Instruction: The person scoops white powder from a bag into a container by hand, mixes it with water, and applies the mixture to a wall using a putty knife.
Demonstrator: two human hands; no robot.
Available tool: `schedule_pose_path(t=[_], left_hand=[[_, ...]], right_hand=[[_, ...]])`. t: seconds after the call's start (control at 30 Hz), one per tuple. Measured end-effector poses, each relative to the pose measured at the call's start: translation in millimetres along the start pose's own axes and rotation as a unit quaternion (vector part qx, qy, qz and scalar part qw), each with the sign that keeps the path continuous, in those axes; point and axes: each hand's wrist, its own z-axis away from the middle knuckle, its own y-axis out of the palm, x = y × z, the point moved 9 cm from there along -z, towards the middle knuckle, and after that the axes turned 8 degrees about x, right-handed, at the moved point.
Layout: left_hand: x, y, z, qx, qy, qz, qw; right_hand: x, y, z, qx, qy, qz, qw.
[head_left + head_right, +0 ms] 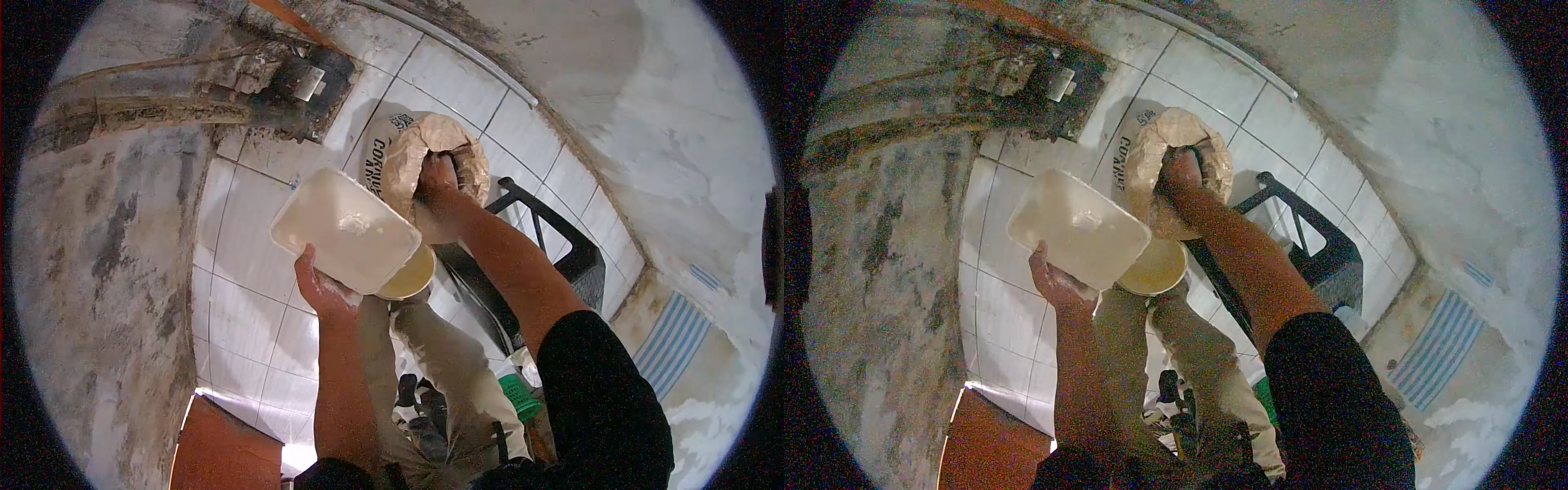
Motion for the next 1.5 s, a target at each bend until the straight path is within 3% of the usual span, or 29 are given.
schedule_pose_path(t=[0.03,0.07,0.1,0.13,0.17,0.23,0.3,0.33,0.37,0.47,0.5,0.57,0.7,0.77,0.9,1.07,1.23,1.33,1.4,1.5], left_hand=[[0,1,-2,0.000,-0.001,0.001,1.000],[1,2,-4,0.001,-0.001,0.001,1.000],[2,1,-7,0.002,-0.001,0.003,1.000],[7,-1,-10,0.017,-0.006,0.014,1.000],[10,-2,-11,0.031,-0.011,0.023,0.999],[13,1,-14,0.035,-0.004,0.025,0.999],[15,2,-17,0.039,0.002,0.027,0.999],[16,1,-18,0.045,-0.003,0.034,0.998],[18,1,-17,0.050,-0.009,0.041,0.998],[14,5,-14,0.033,-0.013,0.037,0.999],[13,8,-14,0.034,-0.013,0.037,0.999],[12,9,-14,0.022,-0.017,0.030,0.999],[10,12,-17,0.049,-0.021,0.030,0.998],[10,8,-21,0.023,-0.016,0.010,1.000],[13,14,-27,0.047,-0.012,0.027,0.998],[15,7,-28,0.046,-0.022,0.050,0.997],[19,1,-28,0.041,-0.014,0.043,0.998],[24,-4,-30,0.042,-0.018,0.042,0.998],[22,-4,-31,0.041,-0.020,0.037,0.998],[16,-7,-28,0.013,-0.026,-0.012,1.000]], right_hand=[[-7,1,-5,-0.287,0.128,0.154,0.937],[29,18,16,-0.540,0.239,0.288,0.754],[25,7,21,-0.540,0.239,0.291,0.753],[9,-6,3,-0.389,0.098,0.093,0.911],[13,-6,-3,-0.196,-0.053,-0.115,0.972],[3,-56,32,-0.144,-0.070,-0.060,0.985],[7,-47,28,-0.091,-0.087,-0.003,0.992],[13,-27,7,-0.117,-0.130,-0.187,0.967],[16,-10,-9,-0.137,-0.169,-0.365,0.905],[21,20,-30,-0.160,-0.128,-0.277,0.939],[17,2,-17,-0.161,-0.128,-0.276,0.939],[8,-42,24,-0.108,-0.078,-0.038,0.990],[14,-43,32,-0.076,-0.114,-0.053,0.989],[15,-22,10,-0.080,-0.115,-0.180,0.974],[14,-15,5,-0.067,-0.051,-0.086,0.993],[6,-27,13,-0.126,-0.039,-0.119,0.984],[7,-22,15,-0.135,-0.045,-0.107,0.984],[8,-22,13,-0.129,-0.108,-0.206,0.964],[13,-10,12,-0.040,-0.116,-0.111,0.986],[12,-21,18,-0.120,-0.123,-0.148,0.974]])
